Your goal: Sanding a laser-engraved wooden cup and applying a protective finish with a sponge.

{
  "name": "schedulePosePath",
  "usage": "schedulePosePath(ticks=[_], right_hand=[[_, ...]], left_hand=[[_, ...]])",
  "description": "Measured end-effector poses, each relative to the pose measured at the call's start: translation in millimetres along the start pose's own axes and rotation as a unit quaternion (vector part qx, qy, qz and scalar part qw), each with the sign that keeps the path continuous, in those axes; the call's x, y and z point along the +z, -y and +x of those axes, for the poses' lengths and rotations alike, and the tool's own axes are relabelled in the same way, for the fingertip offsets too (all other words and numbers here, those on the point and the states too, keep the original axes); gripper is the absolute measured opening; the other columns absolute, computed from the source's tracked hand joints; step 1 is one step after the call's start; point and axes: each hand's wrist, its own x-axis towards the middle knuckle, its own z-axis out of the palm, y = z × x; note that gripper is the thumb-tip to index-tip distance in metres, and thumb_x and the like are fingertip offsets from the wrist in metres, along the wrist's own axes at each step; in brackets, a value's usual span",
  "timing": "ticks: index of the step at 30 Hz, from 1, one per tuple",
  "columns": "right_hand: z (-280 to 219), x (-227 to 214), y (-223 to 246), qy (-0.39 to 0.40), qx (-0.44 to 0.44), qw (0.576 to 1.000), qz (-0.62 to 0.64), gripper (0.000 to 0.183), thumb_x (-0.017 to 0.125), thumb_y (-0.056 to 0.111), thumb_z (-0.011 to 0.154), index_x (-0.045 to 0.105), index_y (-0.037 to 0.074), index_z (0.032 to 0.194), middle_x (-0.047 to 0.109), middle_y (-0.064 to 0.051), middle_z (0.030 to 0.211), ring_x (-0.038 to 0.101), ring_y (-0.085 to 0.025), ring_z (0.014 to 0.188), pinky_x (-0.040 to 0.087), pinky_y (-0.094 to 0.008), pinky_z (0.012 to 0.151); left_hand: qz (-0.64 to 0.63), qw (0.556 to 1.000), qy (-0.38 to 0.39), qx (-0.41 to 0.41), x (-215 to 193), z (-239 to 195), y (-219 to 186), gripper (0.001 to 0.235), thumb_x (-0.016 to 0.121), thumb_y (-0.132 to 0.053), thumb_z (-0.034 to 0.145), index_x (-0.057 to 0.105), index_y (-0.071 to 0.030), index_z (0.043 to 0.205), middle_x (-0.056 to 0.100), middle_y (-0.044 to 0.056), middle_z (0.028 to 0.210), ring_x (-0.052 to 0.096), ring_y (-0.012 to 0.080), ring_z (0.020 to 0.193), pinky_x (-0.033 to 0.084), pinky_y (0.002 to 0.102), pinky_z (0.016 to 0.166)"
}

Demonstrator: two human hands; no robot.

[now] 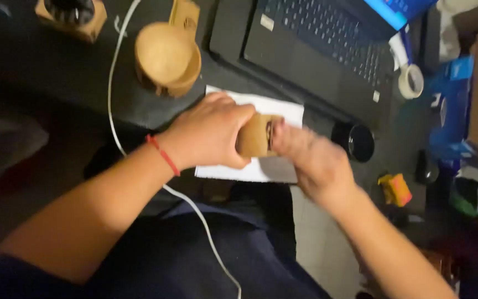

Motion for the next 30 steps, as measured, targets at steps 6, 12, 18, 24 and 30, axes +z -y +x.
schedulePosePath(ticks=[6,12,18,24,30], right_hand=[[-22.5,68.6,-53.7,-0.027,-0.018,0.999,0.028,0.039,0.042,0.011,0.099,0.067,0.01,0.128,0.069,-0.004,0.124,0.068,-0.025,0.107,0.053,-0.034,0.085],[22.9,7.8,-10.2,-0.06,-0.008,0.989,0.133,0.028,0.048,0.002,0.101,0.07,-0.005,0.116,0.071,-0.015,0.114,0.069,-0.037,0.109,0.056,-0.042,0.095],[25.7,-3.7,12.0,-0.071,-0.068,0.986,0.136,0.028,0.046,-0.004,0.097,0.067,-0.009,0.115,0.07,-0.023,0.109,0.069,-0.043,0.1,0.057,-0.049,0.089],[15.8,11.5,-3.6,-0.041,-0.041,0.991,0.12,0.033,0.04,0.005,0.099,0.07,-0.001,0.114,0.072,-0.014,0.111,0.07,-0.036,0.098,0.057,-0.042,0.084],[6.7,7.7,-11.8,-0.022,-0.006,0.998,0.057,0.034,0.044,0.005,0.1,0.07,0.006,0.122,0.072,-0.007,0.118,0.071,-0.028,0.104,0.056,-0.04,0.085]], left_hand=[[-0.003,1.0,-0.005,0.005,-0.8,-1.4,-3.7,0.058,0.084,-0.043,0.056,0.06,-0.011,0.098,0.071,0.016,0.084,0.068,0.0358,0.096,0.039,0.046,0.104],[0.009,1.0,-0.011,0.008,2.7,-2.8,1.7,0.058,0.084,-0.044,0.055,0.06,-0.013,0.098,0.071,0.015,0.083,0.068,0.0354,0.094,0.041,0.045,0.1],[0.0,1.0,-0.015,0.002,-0.4,-3.9,-4.3,0.055,0.084,-0.042,0.056,0.061,-0.011,0.096,0.071,0.018,0.081,0.068,0.0378,0.092,0.042,0.046,0.098],[-0.004,1.0,-0.004,0.006,1.4,-3.2,-0.7,0.058,0.084,-0.043,0.055,0.06,-0.012,0.097,0.071,0.016,0.084,0.068,0.0365,0.095,0.042,0.045,0.099],[-0.009,1.0,-0.003,0.0,0.8,-1.6,-4.3,0.055,0.084,-0.04,0.055,0.059,-0.01,0.094,0.071,0.018,0.084,0.068,0.0379,0.096,0.041,0.046,0.101]])
